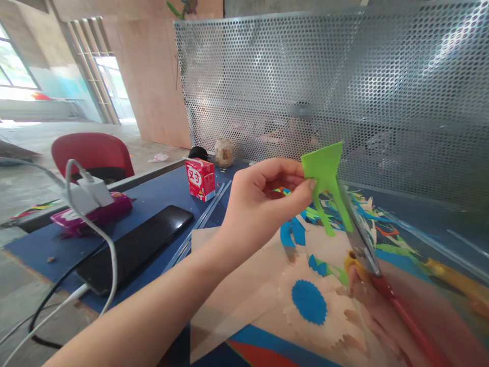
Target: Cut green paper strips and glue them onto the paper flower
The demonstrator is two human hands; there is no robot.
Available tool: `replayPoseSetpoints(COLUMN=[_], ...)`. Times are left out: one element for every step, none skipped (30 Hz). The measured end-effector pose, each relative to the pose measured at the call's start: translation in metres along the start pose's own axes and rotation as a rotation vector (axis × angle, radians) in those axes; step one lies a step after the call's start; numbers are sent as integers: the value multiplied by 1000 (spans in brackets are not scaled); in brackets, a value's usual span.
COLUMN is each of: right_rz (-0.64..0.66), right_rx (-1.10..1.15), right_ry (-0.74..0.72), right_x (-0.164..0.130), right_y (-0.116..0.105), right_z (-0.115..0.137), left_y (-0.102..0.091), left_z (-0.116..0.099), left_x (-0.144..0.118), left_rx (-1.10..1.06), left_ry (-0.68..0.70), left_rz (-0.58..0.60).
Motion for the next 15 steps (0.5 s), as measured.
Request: replayPoseSetpoints(right_rz=[-11, -21, -39, -60, -74, -81, -89, -97, -101, -98, -99, -102, -102, -126, -157], right_rx=[13, 9, -13, -46, -75, -94, -109, -117, -115, -105, -93, -83, -81, -100, -134], right_ry=[11, 16, 11, -1, -13, -19, -18, -15, -8, -2, 5, 5, -3, -18, -38], right_x=[0, 0, -1, -1, -2, -3, -4, -5, -5, -5, -5, -5, -5, -5, -6], right_y=[0, 0, -1, -2, -3, -3, -3, -4, -4, -3, -2, -1, 0, -1, -3], right_z=[-1, -1, 1, 3, 5, 7, 7, 8, 7, 7, 7, 8, 9, 12, 15], left_y=[0, 0, 0, 0, 0, 0, -1, -1, -1, -1, -1, -1, -1, -1, -1], left_z=[0, 1, 1, 1, 1, 1, 1, 1, 2, 2, 2, 2, 2, 2, 2], left_x=[0, 0, 0, 0, 1, 1, 1, 1, 1, 1, 1, 1, 1, 1, 1], left_rx=[-4, -9, -13, -16, -15, -13, -9, -7, -5, -6, -9, -13, -18, -23, -29], left_ry=[-3, -6, -9, -10, -11, -11, -12, -14, -17, -19, -20, -19, -18, -17, -17], left_rz=[-2, -4, -7, -9, -9, -9, -10, -10, -11, -11, -8, -7, -5, -4, -3])
Point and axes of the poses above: each hand's wrist, its own x-axis towards the middle knuckle, its own y-axis out of the palm, z = x × y, the point moved 8 cm from there along x, towards the middle knuckle, and after that the axes turned 6 degrees about -x, right-handed, at the moved point
